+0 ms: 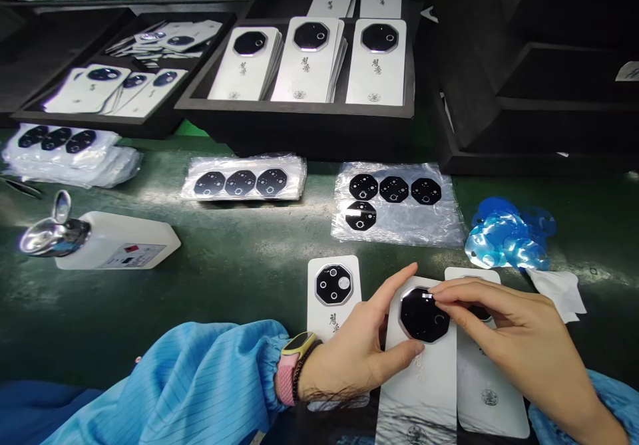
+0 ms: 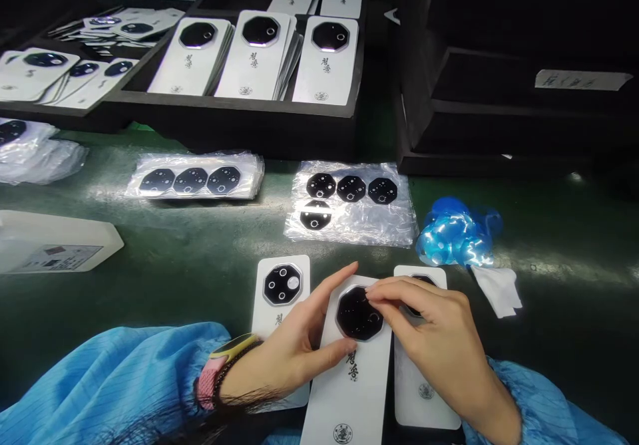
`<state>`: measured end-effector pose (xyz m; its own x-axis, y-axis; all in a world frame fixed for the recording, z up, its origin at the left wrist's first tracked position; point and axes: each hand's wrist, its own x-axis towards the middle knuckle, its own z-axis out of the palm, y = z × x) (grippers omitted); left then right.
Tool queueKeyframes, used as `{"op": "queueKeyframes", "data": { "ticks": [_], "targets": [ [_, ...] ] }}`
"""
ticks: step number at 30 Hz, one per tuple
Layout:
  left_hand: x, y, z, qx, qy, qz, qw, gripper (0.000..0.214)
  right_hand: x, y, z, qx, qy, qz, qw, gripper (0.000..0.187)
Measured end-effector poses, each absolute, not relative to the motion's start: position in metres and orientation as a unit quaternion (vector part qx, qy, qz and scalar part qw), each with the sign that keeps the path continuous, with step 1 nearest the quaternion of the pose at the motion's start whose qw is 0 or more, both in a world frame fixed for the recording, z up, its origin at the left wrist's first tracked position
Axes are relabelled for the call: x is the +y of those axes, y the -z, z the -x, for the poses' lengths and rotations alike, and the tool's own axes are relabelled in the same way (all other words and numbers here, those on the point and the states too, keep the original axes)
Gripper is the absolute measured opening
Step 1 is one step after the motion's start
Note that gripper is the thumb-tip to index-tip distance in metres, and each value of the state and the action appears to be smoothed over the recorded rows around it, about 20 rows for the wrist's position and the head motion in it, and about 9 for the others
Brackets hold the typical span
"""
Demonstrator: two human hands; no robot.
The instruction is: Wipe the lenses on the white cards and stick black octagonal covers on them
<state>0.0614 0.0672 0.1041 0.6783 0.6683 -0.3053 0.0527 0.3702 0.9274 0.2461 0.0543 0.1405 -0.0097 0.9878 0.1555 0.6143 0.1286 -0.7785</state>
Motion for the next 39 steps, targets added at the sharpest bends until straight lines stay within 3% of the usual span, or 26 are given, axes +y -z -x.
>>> {"op": "queueKeyframes", "data": {
  "ticks": [6,39],
  "targets": [
    [0.066,-0.104,-0.062,0.338,-0.22,-0.532,0.744,0.074,0.058,-0.142,-0.248,-0.631,-0.306,0.608,0.372,0.019],
    [0.066,-0.104,-0.061,0.344,-0.225,-0.534,0.739,0.066,0.044,-0.133,-0.245,-0.716,-0.176,0.572,0.359,0.02]
  ]
}}
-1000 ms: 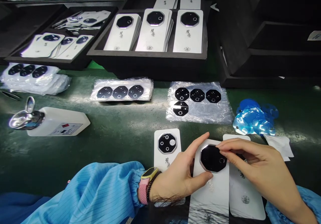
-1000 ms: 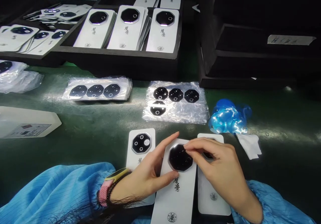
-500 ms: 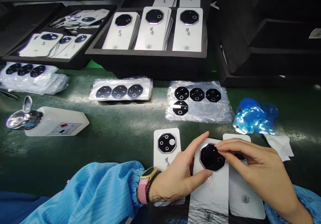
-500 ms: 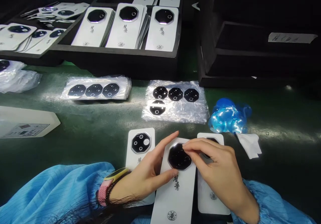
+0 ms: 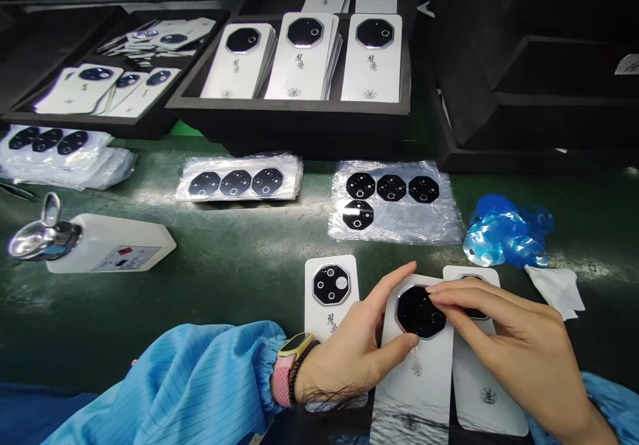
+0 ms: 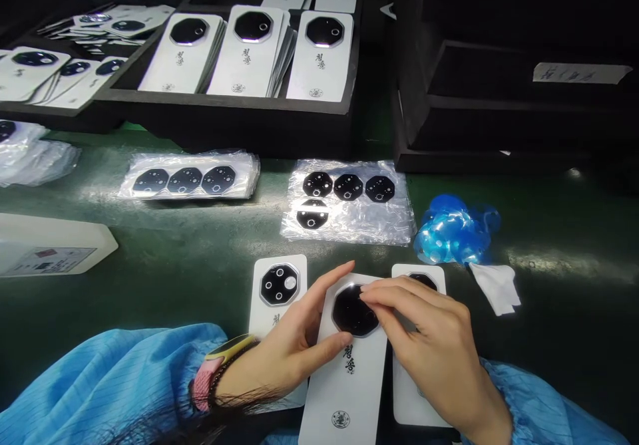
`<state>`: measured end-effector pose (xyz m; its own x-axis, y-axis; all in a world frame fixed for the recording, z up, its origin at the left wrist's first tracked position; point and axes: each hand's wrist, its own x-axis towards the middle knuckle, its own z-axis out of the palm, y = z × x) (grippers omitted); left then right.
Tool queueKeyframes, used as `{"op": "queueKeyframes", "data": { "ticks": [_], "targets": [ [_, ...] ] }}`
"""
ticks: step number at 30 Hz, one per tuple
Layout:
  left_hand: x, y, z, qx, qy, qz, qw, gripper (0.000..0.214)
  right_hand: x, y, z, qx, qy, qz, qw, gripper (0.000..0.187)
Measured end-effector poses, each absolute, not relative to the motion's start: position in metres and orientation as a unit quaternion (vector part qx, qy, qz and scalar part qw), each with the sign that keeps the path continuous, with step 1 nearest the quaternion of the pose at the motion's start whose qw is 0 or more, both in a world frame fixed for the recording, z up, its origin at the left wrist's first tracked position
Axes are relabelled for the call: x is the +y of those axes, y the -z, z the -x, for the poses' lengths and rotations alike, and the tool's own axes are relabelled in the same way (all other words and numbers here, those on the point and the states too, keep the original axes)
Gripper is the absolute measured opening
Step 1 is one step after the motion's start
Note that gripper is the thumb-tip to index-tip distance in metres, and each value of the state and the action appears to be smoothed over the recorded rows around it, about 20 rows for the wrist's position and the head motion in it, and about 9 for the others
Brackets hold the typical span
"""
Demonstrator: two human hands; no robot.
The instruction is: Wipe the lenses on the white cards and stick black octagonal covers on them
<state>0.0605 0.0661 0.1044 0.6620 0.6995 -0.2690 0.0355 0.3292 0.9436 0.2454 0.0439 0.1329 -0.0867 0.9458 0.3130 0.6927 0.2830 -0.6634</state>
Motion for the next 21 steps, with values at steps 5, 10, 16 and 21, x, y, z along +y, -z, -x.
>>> {"op": "queueKeyframes", "data": {
  "ticks": [5,10,16,21],
  "targets": [
    [0.0662,-0.1049,-0.0611,0.345,-0.228,-0.539,0.734,0.066,0.0421,-0.1314,-0.2469,-0.735,-0.175,0.548,0.359,0.022],
    [0.0662,-0.1044,-0.0621,0.344,-0.237,-0.533,0.736,0.064,0.043,-0.1317,-0.247,-0.74,-0.177,0.544,0.355,0.021],
    [0.0665,-0.1049,-0.0613,0.348,-0.225,-0.522,0.745,0.063,0.0409,-0.1292,-0.2481,-0.786,-0.087,0.508,0.341,0.025],
    [0.068,-0.105,-0.0614,0.347,-0.227,-0.511,0.753,0.062,0.0368,-0.1272,-0.2499,-0.843,0.004,0.438,0.311,0.03]
  ]
}}
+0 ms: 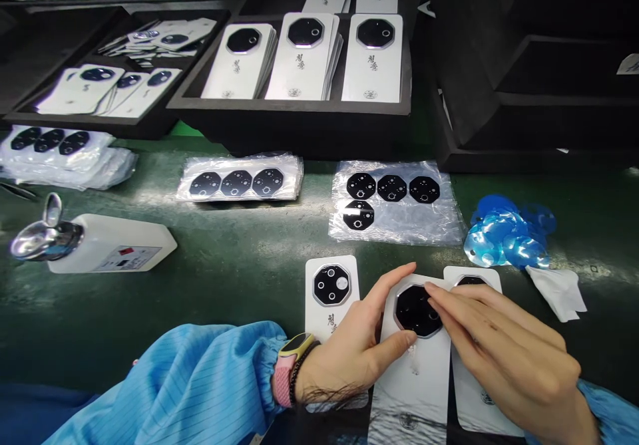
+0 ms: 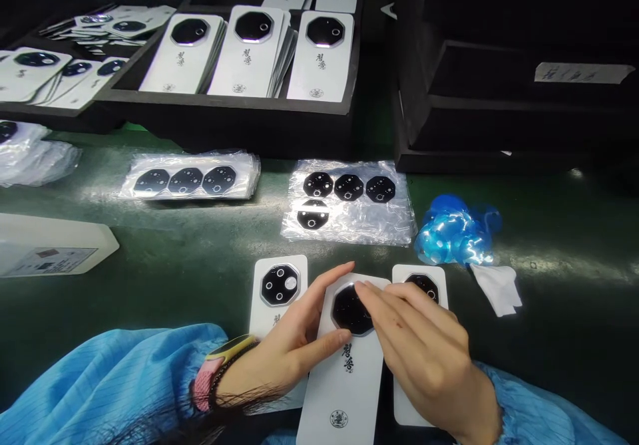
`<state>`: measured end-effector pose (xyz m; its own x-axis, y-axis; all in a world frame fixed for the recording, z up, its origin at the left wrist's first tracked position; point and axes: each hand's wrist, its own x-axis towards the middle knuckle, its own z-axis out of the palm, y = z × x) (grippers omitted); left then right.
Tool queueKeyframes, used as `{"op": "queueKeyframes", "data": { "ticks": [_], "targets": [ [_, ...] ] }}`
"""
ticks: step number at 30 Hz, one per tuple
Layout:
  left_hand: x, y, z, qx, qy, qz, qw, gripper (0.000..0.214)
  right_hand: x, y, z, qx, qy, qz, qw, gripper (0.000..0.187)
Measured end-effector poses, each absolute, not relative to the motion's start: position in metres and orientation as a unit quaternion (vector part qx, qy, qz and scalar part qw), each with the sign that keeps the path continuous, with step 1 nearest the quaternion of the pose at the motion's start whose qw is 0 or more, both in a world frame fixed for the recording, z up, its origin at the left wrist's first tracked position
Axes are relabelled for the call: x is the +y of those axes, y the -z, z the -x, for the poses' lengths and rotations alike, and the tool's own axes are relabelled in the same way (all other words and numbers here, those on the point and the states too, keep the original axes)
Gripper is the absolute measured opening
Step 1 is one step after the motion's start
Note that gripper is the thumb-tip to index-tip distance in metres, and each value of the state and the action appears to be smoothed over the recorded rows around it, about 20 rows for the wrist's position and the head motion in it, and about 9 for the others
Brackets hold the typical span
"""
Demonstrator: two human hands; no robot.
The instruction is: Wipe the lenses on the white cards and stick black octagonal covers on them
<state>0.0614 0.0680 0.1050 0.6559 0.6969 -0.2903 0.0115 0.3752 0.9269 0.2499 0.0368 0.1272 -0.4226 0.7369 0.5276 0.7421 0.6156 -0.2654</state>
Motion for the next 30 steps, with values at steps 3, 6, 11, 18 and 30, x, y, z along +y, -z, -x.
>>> {"op": "queueKeyframes", "data": {
  "ticks": [3,6,11,18,30],
  "targets": [
    [0.0686,-0.1047,-0.0615,0.354,-0.221,-0.509,0.753,0.062,0.0382,-0.1289,-0.2482,-0.854,0.039,0.432,0.288,0.023],
    [0.0687,-0.1047,-0.0607,0.358,-0.211,-0.508,0.754,0.062,0.0419,-0.1315,-0.245,-0.865,0.092,0.416,0.266,0.017],
    [0.0689,-0.1034,-0.0589,0.343,-0.21,-0.523,0.752,0.062,0.0432,-0.1304,-0.2443,-0.872,0.131,0.403,0.244,0.015],
    [0.0688,-0.1038,-0.0578,0.345,-0.215,-0.545,0.734,0.06,0.0418,-0.1289,-0.2455,-0.876,0.153,0.393,0.233,0.014],
    [0.0681,-0.1044,-0.0567,0.334,-0.221,-0.569,0.718,0.059,0.0437,-0.1251,-0.2452,-0.883,0.178,0.376,0.217,0.018]
  ]
}}
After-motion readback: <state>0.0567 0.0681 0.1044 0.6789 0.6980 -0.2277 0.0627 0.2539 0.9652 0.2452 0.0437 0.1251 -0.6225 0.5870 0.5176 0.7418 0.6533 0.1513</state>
